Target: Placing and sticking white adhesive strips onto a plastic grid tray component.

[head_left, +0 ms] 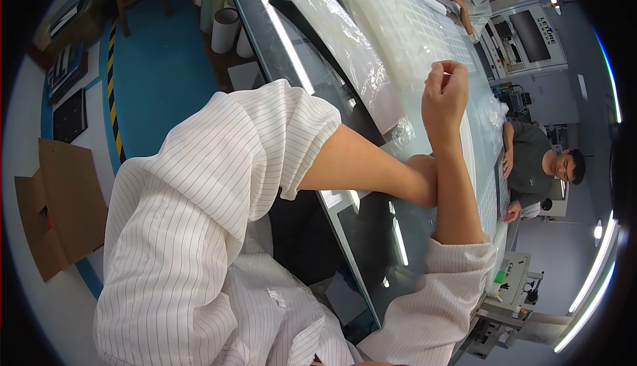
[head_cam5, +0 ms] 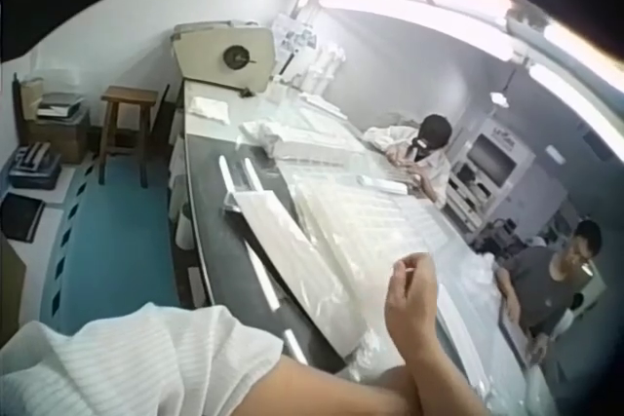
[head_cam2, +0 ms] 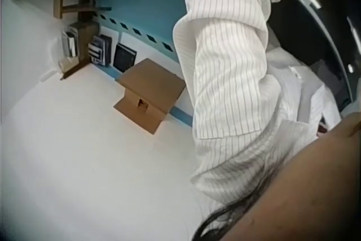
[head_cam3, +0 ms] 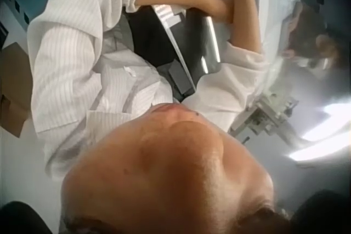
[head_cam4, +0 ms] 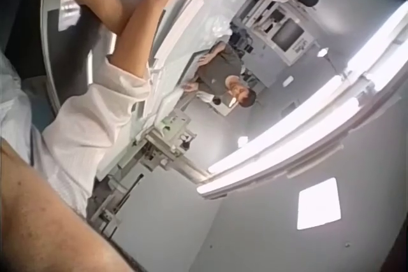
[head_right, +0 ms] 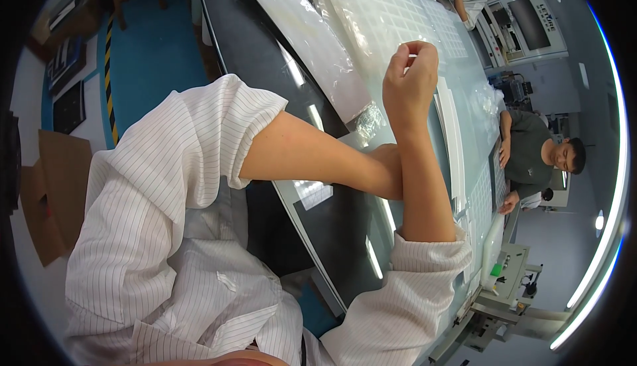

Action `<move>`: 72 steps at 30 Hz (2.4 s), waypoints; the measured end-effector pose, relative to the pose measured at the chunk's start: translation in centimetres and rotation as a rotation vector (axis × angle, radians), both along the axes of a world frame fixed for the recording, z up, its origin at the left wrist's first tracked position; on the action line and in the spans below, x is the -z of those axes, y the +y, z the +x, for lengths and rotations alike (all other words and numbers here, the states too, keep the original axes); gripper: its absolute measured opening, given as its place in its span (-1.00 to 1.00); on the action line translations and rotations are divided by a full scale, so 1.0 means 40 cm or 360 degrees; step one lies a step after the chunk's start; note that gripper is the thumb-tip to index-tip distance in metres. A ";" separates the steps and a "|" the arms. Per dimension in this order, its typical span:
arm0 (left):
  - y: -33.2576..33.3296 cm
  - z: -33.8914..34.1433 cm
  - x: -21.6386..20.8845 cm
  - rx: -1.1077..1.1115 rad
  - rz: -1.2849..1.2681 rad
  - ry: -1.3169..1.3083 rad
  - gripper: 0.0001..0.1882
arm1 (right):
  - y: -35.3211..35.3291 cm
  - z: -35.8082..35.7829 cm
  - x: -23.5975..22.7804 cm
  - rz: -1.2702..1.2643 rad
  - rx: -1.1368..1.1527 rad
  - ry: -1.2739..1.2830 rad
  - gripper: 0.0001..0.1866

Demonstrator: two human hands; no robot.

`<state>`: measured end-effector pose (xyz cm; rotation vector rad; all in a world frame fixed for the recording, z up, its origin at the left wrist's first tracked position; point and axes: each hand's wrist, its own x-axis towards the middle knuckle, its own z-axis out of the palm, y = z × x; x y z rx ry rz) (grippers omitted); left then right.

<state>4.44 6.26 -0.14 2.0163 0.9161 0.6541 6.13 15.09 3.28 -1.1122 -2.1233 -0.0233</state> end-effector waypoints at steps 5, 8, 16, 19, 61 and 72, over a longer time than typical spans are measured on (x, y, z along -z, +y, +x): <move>-0.008 -0.013 0.028 -0.0101 0.0284 -0.0250 -0.86 | 0.007 -0.026 -0.080 -0.0643 -0.0223 0.1161 -0.77; -0.010 -0.016 0.002 0.0022 0.0066 -0.0287 -0.72 | 0.049 0.047 -0.161 -0.0423 -0.0206 0.1261 -0.80; -0.027 -0.058 -0.015 0.0485 0.0414 -0.0441 -0.73 | -0.178 0.328 -0.315 -0.0474 -0.0208 0.0994 -0.84; -0.061 -0.065 -0.036 0.0710 0.0389 -0.0329 -0.74 | -0.406 0.432 -0.290 -0.0474 -0.0087 0.0826 -0.83; -0.183 0.177 -0.051 0.0740 0.0584 -0.0156 -0.80 | -0.788 0.562 -0.005 0.0101 0.0663 0.0019 -0.73; -0.076 0.146 -0.015 0.0577 0.0170 -0.0170 -0.78 | -0.641 0.610 0.010 -0.0769 0.0575 0.0527 -0.83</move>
